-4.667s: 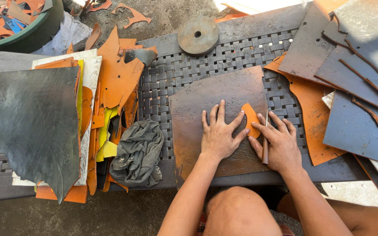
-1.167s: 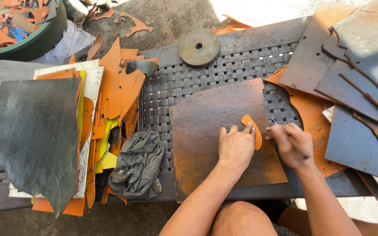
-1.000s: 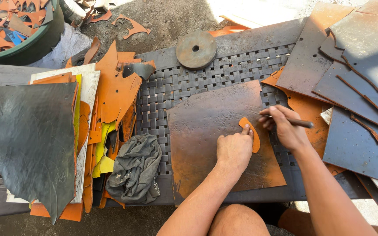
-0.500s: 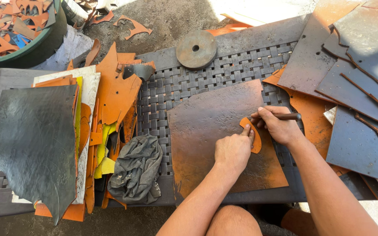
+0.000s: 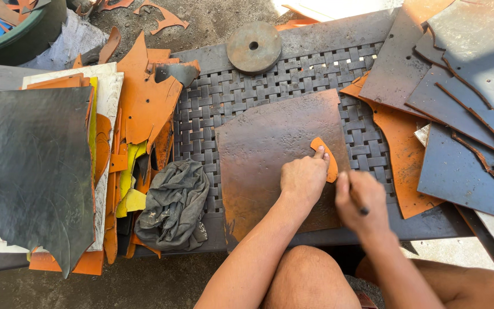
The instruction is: The person uses a pointed cutting tool to trace and cut a small orange rubber piece on a dark work surface. They repeatedly reposition the piece and continue cutting along its edges. The workspace contains stacks of rubber sheets and offcuts.
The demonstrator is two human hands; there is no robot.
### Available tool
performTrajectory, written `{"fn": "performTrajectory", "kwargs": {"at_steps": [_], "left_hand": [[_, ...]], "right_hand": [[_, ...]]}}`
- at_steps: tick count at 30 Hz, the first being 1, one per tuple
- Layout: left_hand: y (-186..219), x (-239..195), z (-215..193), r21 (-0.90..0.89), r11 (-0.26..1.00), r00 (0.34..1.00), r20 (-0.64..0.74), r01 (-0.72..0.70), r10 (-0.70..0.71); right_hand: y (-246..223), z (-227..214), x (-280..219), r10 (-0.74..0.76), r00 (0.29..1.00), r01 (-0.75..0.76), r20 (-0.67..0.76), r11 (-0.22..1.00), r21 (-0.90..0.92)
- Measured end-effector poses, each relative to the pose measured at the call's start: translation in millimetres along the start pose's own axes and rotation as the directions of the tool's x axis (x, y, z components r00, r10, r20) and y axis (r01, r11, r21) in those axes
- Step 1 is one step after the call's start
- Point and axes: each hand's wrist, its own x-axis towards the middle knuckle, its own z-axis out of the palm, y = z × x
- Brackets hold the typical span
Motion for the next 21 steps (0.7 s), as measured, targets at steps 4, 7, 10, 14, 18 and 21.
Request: {"fn": "performTrajectory", "kwargs": {"at_steps": [4,7,10,14,18,21], "left_hand": [[-2,3,7,0.013,0.999,0.999,-0.026,-0.036,0.036],[0,11,7,0.064,0.997,0.998,-0.041,-0.050,0.052],[4,26,-5,0.158,0.982,0.995,0.024,-0.102,0.100],[16,33,-29,0.181,0.974,0.989,0.070,-0.139,0.128],[21,29,-41,0.217,0.963,0.982,0.130,-0.163,0.137],[21,28,-44,0.211,0.964,0.984,0.110,-0.164,0.143]], "right_hand": [[-3,2,-25,0.343,0.920,-0.384,0.192,0.684,0.620],[7,-6,-27,0.375,0.918,-0.342,0.128,0.589,0.732],[6,-7,-29,0.301,0.939,-0.326,0.166,0.631,0.704],[-12,0,-28,0.177,0.973,-0.232,0.151,0.787,0.572],[-19,4,-22,0.145,0.983,-0.181,0.115,0.881,0.437],[-21,5,-18,0.150,0.983,-0.182,0.107,0.879,0.440]]}}
